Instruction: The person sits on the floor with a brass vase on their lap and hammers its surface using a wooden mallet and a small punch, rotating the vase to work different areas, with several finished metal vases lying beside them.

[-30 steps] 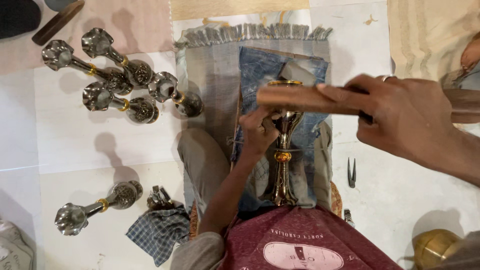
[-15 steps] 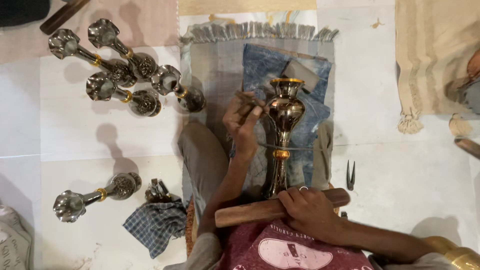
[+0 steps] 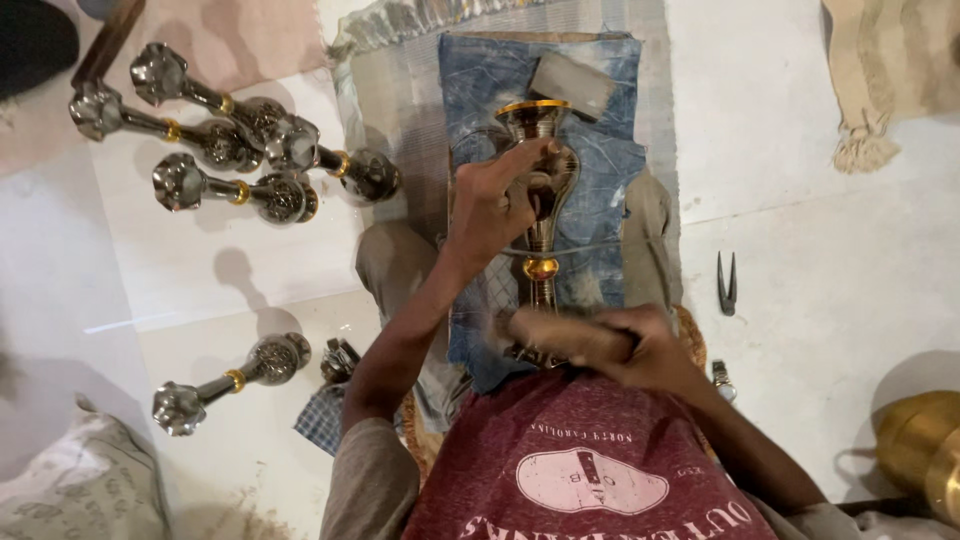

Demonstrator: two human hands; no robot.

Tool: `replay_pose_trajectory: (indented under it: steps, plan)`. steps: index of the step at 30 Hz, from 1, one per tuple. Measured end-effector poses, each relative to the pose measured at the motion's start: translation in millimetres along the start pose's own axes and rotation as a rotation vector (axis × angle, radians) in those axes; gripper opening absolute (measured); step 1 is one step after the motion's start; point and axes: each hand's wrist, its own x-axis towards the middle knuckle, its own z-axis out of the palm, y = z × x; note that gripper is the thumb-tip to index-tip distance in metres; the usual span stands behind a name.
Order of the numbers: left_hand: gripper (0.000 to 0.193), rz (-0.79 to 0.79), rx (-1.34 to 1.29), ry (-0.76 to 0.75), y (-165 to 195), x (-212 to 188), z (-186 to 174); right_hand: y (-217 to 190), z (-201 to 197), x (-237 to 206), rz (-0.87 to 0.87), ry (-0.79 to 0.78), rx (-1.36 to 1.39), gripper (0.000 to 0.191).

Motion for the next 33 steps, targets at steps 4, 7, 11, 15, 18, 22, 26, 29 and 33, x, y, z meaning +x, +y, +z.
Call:
replay_pose_trajectory:
  steps: [4, 7, 11, 15, 18, 22, 26, 29, 33]
  plan:
    - [0.055, 0.059, 0.113, -0.102, 2.3, 7.7, -5.6, -14.8, -13.3, 0.7, 0.217, 0.515, -0.001, 0.026]
    - [0.062, 0.122, 0.094, -0.171, 1.8, 13.1, -10.8, -32.0, -29.0, 14.6, 0.084, 0.608, 0.027, 0.043]
    - [0.065, 0.104, 0.058, -0.224, 1.7, 17.9, -17.0, -60.6, -45.7, 26.0, -0.014, 0.686, -0.016, 0.074]
    - [0.063, 0.189, 0.09, -0.265, 5.4, 22.6, -19.9, -85.4, -58.5, 23.2, -0.059, 0.698, 0.063, 0.069]
    - [0.056, 0.221, 0.149, -0.31, 8.9, 29.3, -21.0, -90.2, -70.9, 24.1, 0.023, 0.608, -0.55, 0.078]
    - [0.037, 0.288, 0.202, -0.385, 8.1, 46.3, -19.9, -80.9, -68.8, 26.4, -0.046, 0.707, -0.311, 0.077]
    - [0.027, 0.25, 0.185, -0.51, 5.4, 52.5, -23.3, -61.5, -50.2, 18.3, -0.148, 0.716, -0.275, 0.08]
    - [0.025, 0.39, 0.19, -0.557, -1.6, 59.1, -21.5, -40.1, -41.0, 9.8, -0.183, 0.742, -0.257, 0.083]
    - [0.024, 0.499, 0.132, -0.634, -8.6, 65.3, -17.6, -9.0, -24.4, 9.3, -0.159, 0.811, -0.332, 0.086]
